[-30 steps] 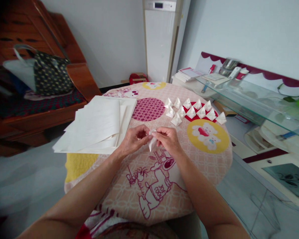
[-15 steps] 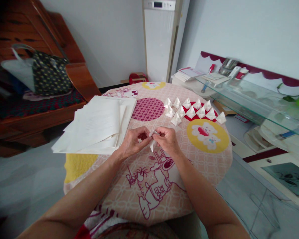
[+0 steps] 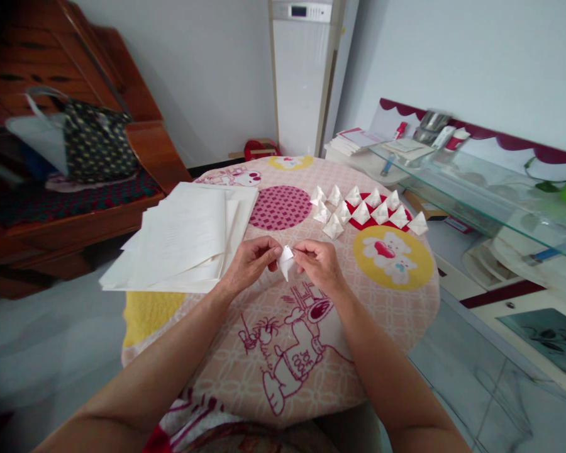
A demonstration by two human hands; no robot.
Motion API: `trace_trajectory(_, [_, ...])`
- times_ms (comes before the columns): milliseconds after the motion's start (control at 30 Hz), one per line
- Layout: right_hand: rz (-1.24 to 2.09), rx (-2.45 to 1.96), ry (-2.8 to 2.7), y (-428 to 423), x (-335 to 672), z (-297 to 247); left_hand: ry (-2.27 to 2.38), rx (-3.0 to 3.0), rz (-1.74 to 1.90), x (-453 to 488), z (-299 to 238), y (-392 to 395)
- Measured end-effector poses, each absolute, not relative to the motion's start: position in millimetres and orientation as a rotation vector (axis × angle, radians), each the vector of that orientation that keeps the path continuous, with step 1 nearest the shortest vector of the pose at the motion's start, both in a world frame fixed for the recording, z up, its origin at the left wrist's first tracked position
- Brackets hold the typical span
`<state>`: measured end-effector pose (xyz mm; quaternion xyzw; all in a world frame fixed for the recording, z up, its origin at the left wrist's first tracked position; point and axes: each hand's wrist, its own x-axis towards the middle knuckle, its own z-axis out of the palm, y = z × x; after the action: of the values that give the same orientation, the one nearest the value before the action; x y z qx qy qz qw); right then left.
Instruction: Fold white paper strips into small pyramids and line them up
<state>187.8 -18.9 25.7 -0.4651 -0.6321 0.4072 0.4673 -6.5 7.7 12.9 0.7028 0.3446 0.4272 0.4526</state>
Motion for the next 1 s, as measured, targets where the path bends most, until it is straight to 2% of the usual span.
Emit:
trace_trajectory(200, [1.17,-1.14,-1.606,-14.9,194.1,23.8,0.886,1.663,1.096,-7.3,13.3,9.8])
trace_trajectory(400, [1.309,-1.147,-1.562,-9.9,198.3,14.2,0.767,1.722,0.775,-15.0,4.9,18.2])
trace_trajectory(700, [1.599,-1.254,-1.724,-7.1,208.7,7.5,0.808,1.848,0.572,-16.9,-4.8,22.7])
trace_trajectory(1000, [1.418,-1.474,-1.711,-6.2,210.5,-0.8,0.961,1.87,0.509,-19.2,-4.1,24.6])
